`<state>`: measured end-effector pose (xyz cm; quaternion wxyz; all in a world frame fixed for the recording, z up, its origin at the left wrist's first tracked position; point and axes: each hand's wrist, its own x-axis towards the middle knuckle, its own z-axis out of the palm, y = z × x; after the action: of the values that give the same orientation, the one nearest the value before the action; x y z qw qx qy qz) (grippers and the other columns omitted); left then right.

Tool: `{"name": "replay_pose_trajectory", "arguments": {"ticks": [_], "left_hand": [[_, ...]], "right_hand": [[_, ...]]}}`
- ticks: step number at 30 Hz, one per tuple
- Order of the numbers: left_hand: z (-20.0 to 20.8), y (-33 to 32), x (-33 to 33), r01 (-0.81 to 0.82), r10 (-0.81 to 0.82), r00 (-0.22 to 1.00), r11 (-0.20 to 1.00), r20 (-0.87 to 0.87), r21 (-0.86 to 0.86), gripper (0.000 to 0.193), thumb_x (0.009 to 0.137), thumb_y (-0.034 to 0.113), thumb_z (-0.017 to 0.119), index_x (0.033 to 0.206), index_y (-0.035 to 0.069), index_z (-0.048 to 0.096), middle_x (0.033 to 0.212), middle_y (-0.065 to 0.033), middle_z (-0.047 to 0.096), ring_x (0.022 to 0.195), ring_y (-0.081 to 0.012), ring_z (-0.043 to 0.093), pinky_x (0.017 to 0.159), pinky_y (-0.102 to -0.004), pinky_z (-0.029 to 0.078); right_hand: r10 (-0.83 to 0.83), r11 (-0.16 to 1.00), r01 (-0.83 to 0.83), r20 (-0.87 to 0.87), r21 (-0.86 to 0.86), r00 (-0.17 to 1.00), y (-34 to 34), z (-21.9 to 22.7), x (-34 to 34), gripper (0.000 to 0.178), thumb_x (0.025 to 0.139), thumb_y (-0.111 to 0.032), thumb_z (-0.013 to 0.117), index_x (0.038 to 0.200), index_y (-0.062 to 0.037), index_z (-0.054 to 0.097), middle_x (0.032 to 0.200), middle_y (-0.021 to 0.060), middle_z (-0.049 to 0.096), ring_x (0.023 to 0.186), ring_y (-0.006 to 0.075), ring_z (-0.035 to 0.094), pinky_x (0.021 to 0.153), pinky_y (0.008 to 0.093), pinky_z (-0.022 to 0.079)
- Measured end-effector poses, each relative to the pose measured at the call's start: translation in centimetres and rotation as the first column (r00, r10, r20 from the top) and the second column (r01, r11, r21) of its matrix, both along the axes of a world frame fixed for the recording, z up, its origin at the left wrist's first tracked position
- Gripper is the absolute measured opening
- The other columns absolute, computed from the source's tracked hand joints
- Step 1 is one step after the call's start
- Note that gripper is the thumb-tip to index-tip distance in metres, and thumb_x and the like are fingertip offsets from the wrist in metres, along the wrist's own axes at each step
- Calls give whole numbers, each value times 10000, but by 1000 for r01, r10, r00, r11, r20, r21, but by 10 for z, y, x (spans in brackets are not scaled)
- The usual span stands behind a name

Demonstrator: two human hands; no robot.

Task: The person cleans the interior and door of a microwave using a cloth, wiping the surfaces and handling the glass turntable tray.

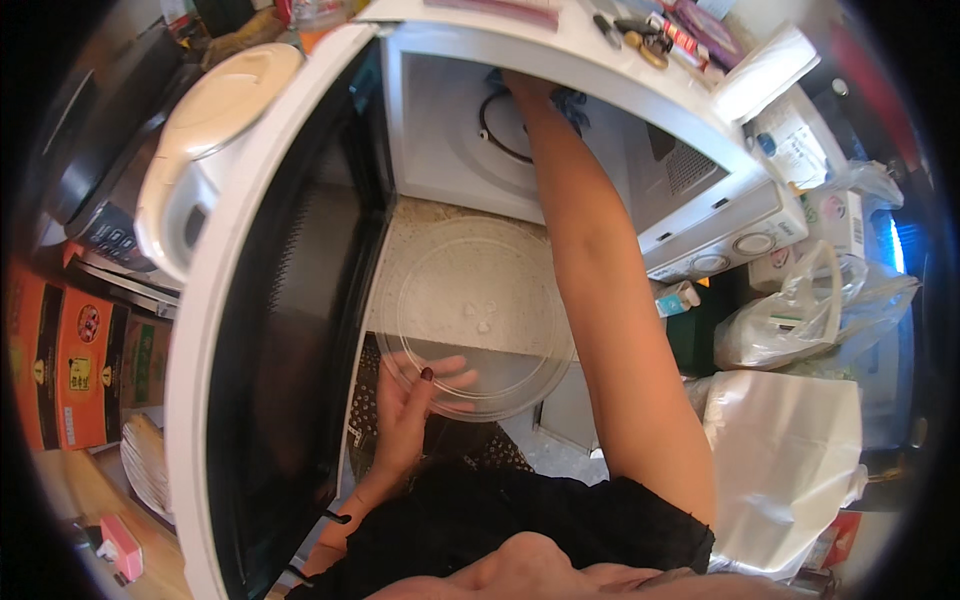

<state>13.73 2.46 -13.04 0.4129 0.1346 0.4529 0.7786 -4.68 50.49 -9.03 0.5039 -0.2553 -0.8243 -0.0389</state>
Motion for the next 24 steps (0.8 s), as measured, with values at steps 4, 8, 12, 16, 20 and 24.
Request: {"name": "replay_pose_trajectory", "arguments": {"ticks": [4, 8, 12, 16, 20, 24], "left_hand": [[1, 5, -1, 3, -3, 1000, 1000, 5, -14, 171, 1015, 98, 406, 1167, 54, 339, 1204, -273, 565, 1060, -369, 638, 755, -412, 607], [8, 24, -2, -5, 4, 1000, 997, -23, -72, 181, 1010, 84, 398, 1176, 32, 349, 1160, -276, 587, 1032, -388, 648, 733, -398, 610], [2, 25, 1, -65, 61, 997, 995, -48, -79, 203, 1004, 76, 398, 1191, 21, 343, 1148, -272, 592, 1024, -390, 650, 738, -398, 609], [-2, 27, -3, 2, -7, 998, 997, -64, -80, 257, 977, 19, 375, 1223, -7, 307, 1167, -273, 574, 1035, -394, 644, 770, -412, 604], [-7, 29, -3, -19, 14, 998, 997, -64, -79, 233, 976, 49, 389, 1186, -10, 308, 1101, -288, 590, 974, -401, 662, 734, -439, 612], [-14, 20, -7, 71, -75, 994, 996, -84, -44, 300, 955, 0, 343, 1234, -42, 241, 1163, -294, 566, 1052, -410, 633, 873, -474, 559]], "right_hand": [[-18, 928, 191, 472, -320, 882, 6, -12, -8, 350, 922, -257, 503, 1173, -44, 620, 1232, 197, 590, 1096, 360, 564, 972, 447, 426], [232, 972, -152, 611, -182, 757, 46, -47, -17, 315, 923, -281, 506, 1074, -48, 655, 1188, 198, 611, 1048, 345, 591, 906, 445, 468], [466, 865, -240, 530, -439, 709, -44, 11, -4, 387, 917, -245, 503, 1270, -85, 507, 1346, 225, 473, 1235, 342, 449, 1039, 402, 351], [202, 960, -100, 400, -262, 894, -1, 30, 10, 496, 920, -235, 496, 1395, -110, 429, 1439, 240, 398, 1336, 343, 375, 1118, 381, 287], [27, 990, 0, 184, -142, 983, 40, 29, -1, 493, 917, -237, 499, 1389, -109, 435, 1432, 239, 404, 1329, 343, 381, 1113, 382, 292], [152, 980, -110, 267, -166, 952, 28, 5, -49, 491, 915, -240, 503, 1383, -109, 440, 1424, 238, 410, 1322, 343, 387, 1109, 382, 296]]}}
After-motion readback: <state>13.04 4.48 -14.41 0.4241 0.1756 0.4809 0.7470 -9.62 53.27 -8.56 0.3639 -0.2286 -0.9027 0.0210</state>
